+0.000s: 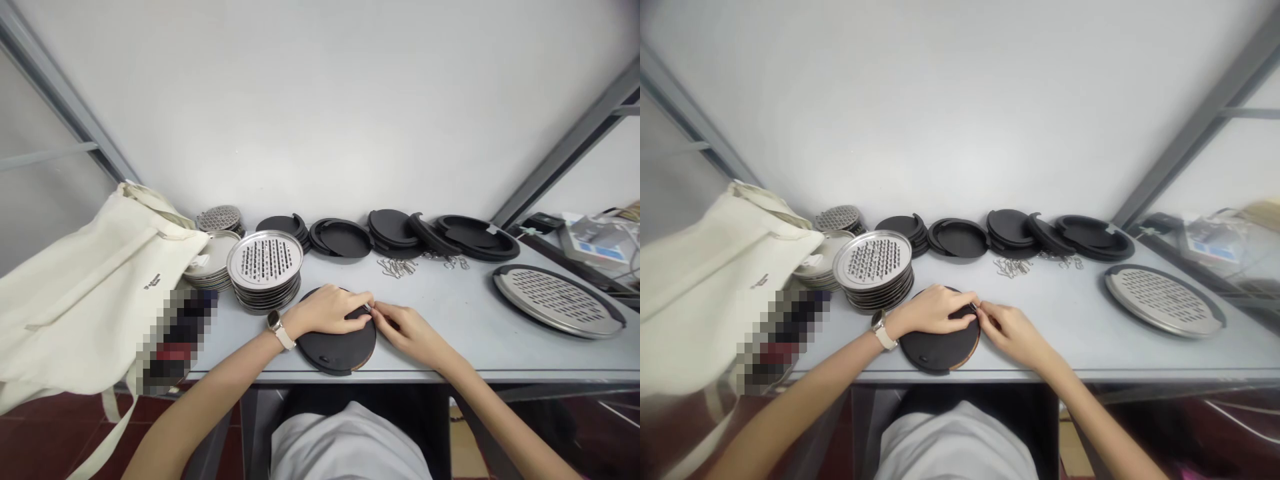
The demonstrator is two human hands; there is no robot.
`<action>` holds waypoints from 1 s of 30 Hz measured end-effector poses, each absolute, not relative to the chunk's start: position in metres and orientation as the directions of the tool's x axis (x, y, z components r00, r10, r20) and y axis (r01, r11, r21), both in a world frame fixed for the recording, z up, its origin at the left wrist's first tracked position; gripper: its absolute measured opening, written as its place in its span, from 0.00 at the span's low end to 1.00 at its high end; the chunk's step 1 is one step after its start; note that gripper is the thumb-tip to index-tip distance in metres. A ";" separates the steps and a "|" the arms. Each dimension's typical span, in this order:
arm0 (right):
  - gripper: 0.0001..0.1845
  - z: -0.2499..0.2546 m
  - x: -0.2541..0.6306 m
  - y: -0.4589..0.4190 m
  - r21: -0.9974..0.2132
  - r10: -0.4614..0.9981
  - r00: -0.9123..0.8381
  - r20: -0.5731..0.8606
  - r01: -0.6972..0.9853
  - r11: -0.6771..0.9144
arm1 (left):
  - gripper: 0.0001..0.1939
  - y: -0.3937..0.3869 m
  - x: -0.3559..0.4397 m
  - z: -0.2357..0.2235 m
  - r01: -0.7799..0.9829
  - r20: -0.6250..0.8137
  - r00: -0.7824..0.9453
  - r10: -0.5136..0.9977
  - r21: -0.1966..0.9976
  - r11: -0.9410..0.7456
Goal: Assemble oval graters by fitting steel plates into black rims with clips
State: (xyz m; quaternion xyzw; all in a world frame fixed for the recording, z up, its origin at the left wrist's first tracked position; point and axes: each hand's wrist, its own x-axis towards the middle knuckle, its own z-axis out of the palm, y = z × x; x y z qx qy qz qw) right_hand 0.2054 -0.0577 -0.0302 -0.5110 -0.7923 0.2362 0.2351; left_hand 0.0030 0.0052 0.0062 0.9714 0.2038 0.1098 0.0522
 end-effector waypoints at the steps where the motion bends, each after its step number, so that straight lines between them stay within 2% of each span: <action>1: 0.18 -0.030 0.205 -0.058 -0.615 0.921 -0.368 0.131 0.698 0.367 | 0.11 0.005 0.003 0.006 0.384 0.191 0.893 0.407 0.147 -0.912; 16: 0.18 -0.028 0.205 -0.058 -0.616 0.924 -0.353 0.148 0.698 0.365 | 0.11 0.007 0.003 0.006 0.359 0.176 0.901 0.396 0.207 -0.910; 25: 0.19 -0.029 0.205 -0.057 -0.622 0.920 -0.366 0.140 0.691 0.369 | 0.10 0.006 0.003 0.007 0.350 0.191 0.902 0.386 0.197 -0.916; 30: 0.18 -0.033 0.206 -0.057 -0.614 0.932 -0.331 0.151 0.707 0.351 | 0.13 0.006 0.003 0.007 0.379 0.180 0.893 0.413 0.195 -0.904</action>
